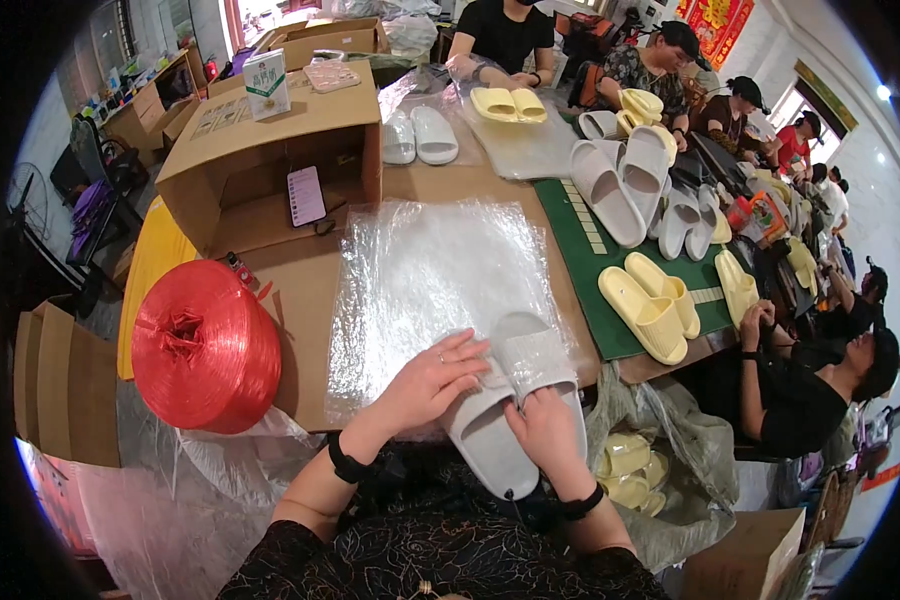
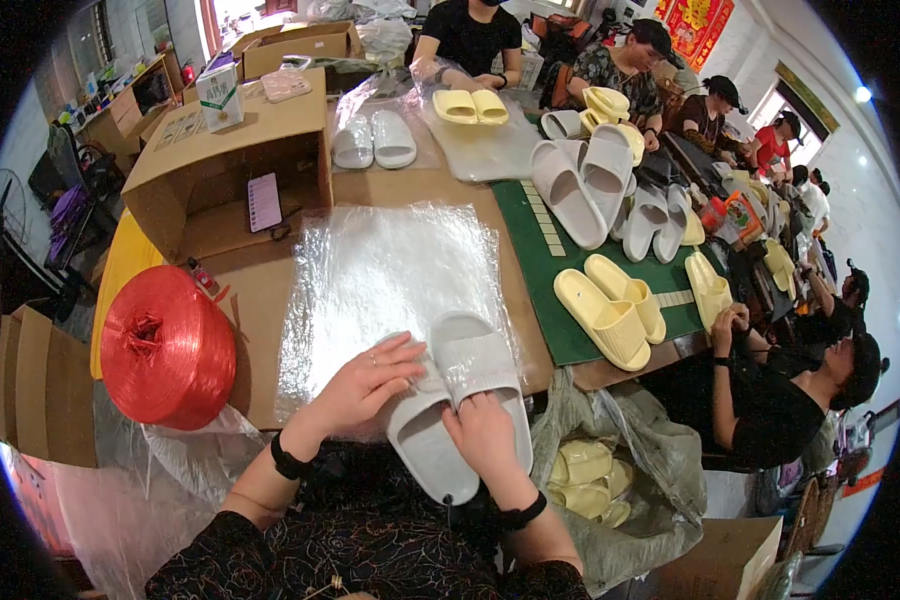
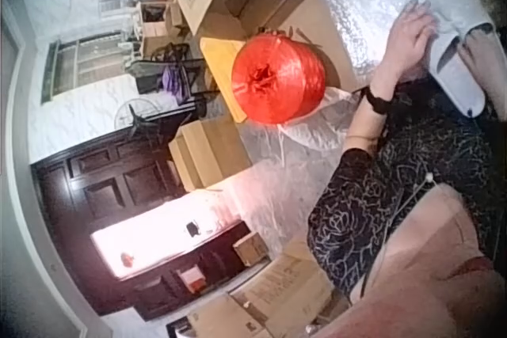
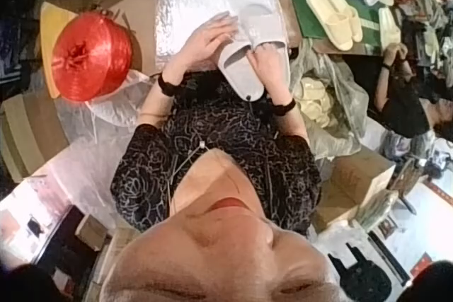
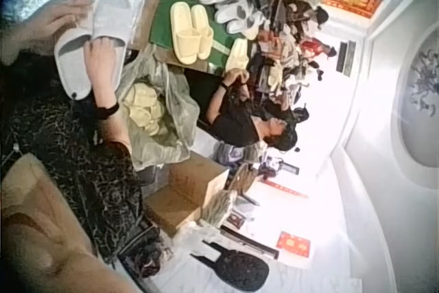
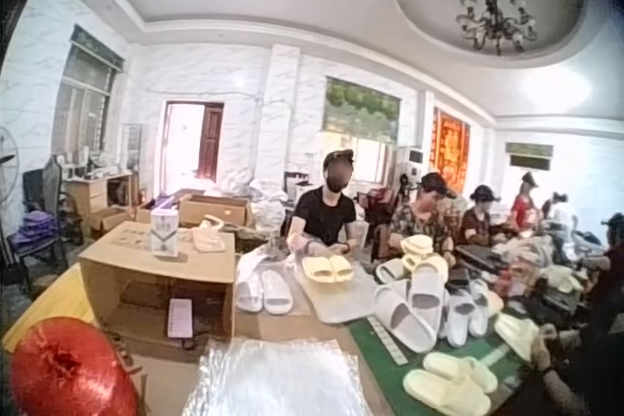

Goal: The recorder is inspecting and packing various colored sandals into a bag in a workshop setting.

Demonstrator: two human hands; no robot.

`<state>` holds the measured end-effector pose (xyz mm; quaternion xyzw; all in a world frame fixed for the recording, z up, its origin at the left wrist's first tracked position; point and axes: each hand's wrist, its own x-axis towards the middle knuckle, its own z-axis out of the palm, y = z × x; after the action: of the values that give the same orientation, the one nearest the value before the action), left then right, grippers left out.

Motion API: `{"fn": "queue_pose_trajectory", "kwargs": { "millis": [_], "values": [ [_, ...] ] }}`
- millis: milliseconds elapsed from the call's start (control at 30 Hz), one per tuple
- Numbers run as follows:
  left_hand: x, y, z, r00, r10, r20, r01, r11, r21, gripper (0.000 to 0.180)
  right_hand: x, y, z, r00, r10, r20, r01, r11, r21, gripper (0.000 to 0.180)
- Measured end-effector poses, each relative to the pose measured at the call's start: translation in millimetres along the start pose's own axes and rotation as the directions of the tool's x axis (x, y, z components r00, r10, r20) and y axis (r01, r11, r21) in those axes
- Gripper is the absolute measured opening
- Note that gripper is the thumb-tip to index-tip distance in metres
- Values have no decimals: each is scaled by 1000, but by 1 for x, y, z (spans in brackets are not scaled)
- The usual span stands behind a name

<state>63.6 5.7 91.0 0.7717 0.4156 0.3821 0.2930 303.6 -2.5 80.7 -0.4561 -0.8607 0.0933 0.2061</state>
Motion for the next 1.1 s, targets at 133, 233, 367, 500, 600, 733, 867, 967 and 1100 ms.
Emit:
{"fn": "queue_pose_trajectory", "kwargs": {
  "millis": [133,233,367,500,600,733,867,967,1100],
  "values": [
    [-5,9,-2,995,68,72,-63,995,-76,29,12,-1,10,985,98,139,-109,991,73,27],
    [-3,15,-6,986,138,96,-127,986,-112,29,22,18,34,1000,-6,-28,9,997,77,26],
    [-2,18,1,965,208,158,-167,956,-239,31,61,12,31,999,32,2,-32,998,55,24],
    [0,41,7,939,221,264,-106,915,-390,31,99,20,82,889,419,184,-411,554,724,33],
    [-12,41,-4,953,145,267,-44,936,-349,31,125,29,83,977,182,113,-179,983,-28,37],
    [-37,25,-19,985,25,173,27,956,-291,35,86,-1,62,968,56,-246,0,975,222,55],
    [-34,-5,-15,996,-42,-73,45,998,46,56,3,-1,14,960,-279,21,235,846,478,58],
    [-38,-41,-5,957,-219,-190,276,891,360,70,-20,-7,-60,697,-606,383,-127,421,898,51],
    [-44,-66,6,942,-291,-165,333,866,372,81,-16,14,-139,827,-536,171,-124,124,985,27]
  ]
}}
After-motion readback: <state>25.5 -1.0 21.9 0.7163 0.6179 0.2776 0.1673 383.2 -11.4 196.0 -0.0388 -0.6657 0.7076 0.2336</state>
